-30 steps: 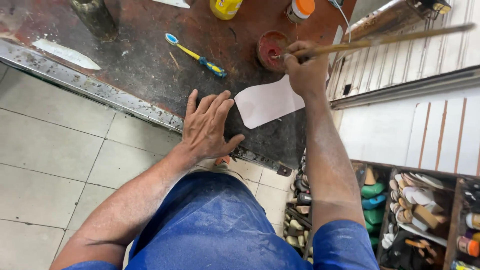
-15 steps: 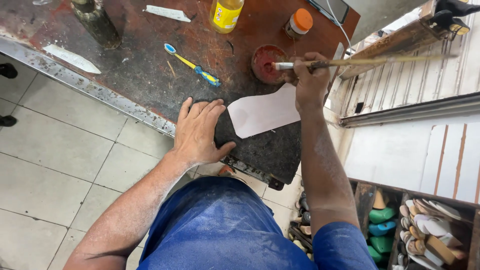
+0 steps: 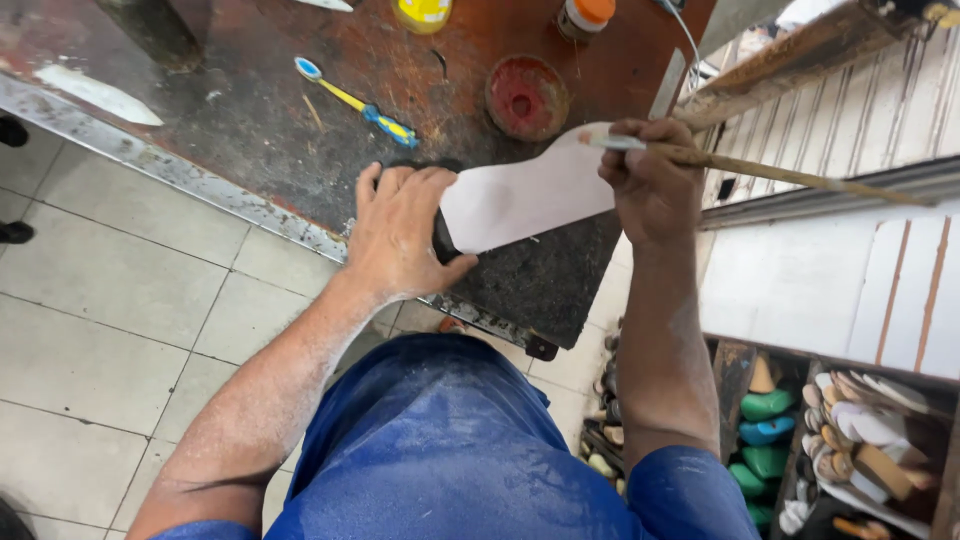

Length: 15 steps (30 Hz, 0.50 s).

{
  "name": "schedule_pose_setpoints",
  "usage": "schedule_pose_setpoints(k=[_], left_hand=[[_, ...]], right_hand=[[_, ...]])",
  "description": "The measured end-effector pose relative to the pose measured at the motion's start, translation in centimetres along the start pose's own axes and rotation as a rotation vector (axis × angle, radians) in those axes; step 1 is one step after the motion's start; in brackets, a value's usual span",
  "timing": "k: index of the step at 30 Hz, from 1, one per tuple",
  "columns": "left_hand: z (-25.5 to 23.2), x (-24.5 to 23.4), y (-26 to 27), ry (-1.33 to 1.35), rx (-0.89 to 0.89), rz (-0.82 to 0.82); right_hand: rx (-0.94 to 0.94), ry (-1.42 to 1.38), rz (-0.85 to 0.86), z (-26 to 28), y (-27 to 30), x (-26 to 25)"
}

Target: The person applies a reddish substance to a white shoe sole using a brush. They repeatedly dip the brush into a container on the table to reload the substance and spread it across the surface of the sole.

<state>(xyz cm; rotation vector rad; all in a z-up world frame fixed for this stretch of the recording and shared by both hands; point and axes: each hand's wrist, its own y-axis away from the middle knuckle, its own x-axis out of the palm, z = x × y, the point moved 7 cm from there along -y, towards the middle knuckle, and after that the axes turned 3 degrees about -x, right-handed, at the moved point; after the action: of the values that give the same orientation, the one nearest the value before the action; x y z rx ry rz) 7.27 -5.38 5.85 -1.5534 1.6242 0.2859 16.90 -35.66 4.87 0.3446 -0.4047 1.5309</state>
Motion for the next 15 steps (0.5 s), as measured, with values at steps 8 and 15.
schedule_pose_setpoints(k=[8, 15], left_hand=[[0.7, 0.5, 0.1, 0.027, 0.033, -0.033], [0.3, 0.0, 0.0, 0.049, 0.057, -0.073]], right_hand=[[-0.192, 0.807, -0.217, -1.3, 4.6, -2.1], [-0.289, 0.924, -0.264, 0.0, 5.1, -0.9]])
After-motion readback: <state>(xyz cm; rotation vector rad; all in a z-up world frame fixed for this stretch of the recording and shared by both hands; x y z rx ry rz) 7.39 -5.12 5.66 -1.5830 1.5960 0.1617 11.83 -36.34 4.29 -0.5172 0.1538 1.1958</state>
